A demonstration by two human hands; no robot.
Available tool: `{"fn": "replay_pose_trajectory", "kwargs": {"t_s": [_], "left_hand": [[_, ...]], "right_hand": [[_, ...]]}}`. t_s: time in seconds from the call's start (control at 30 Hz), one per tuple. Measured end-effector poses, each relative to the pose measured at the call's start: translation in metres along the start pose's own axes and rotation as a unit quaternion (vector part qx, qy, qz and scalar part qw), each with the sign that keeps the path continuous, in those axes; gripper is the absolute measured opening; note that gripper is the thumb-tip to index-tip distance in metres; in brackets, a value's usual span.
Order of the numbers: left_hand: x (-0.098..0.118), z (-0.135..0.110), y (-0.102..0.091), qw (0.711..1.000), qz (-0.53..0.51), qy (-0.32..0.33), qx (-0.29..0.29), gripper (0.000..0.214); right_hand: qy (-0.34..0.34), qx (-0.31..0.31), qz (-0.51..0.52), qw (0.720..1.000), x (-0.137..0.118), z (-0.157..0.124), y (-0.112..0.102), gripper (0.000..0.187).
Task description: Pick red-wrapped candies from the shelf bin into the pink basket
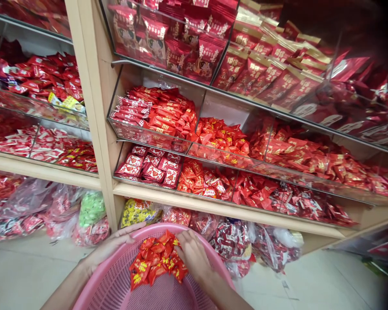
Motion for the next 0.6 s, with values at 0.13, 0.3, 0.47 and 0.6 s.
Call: {"fn": "replay_pose_trajectory", "kwargs": {"t_s": [0.13, 0.3, 0.47, 0.6], "left_hand": [[-0.001, -0.001, 0.000, 1.000, -0.003, -0.001, 0.008, 0.066], [0.000, 0.000, 0.001, 0.999, 0.017, 0.012, 0.026, 0.060], [0.004, 0.004, 0.002, 0.998, 0.021, 0.023, 0.052, 0.049], [0.004, -0.002, 0.008, 1.000, 0.008, 0.005, 0.030, 0.055]], "right_hand": [[0.001, -0.014, -0.050, 0.999, -0.005, -0.001, -0.004, 0.024], [0.009, 0.003, -0.048, 0.999, -0.008, -0.004, -0.008, 0.025], [-0.058, 0.024, -0.032, 0.997, -0.014, 0.006, -0.002, 0.049], [-0.107, 0.005, -0.045, 0.993, -0.016, 0.015, 0.007, 0.067]]}}
Point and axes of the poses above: each hand's wrist, its own z-axis towards the middle knuckle, its own y-axis out of the palm, x = y × z, the point moved 1 cm from there along z, towards the middle knuckle, and after that the axes turned 13 degrees about -y, right-handed, at the moved point
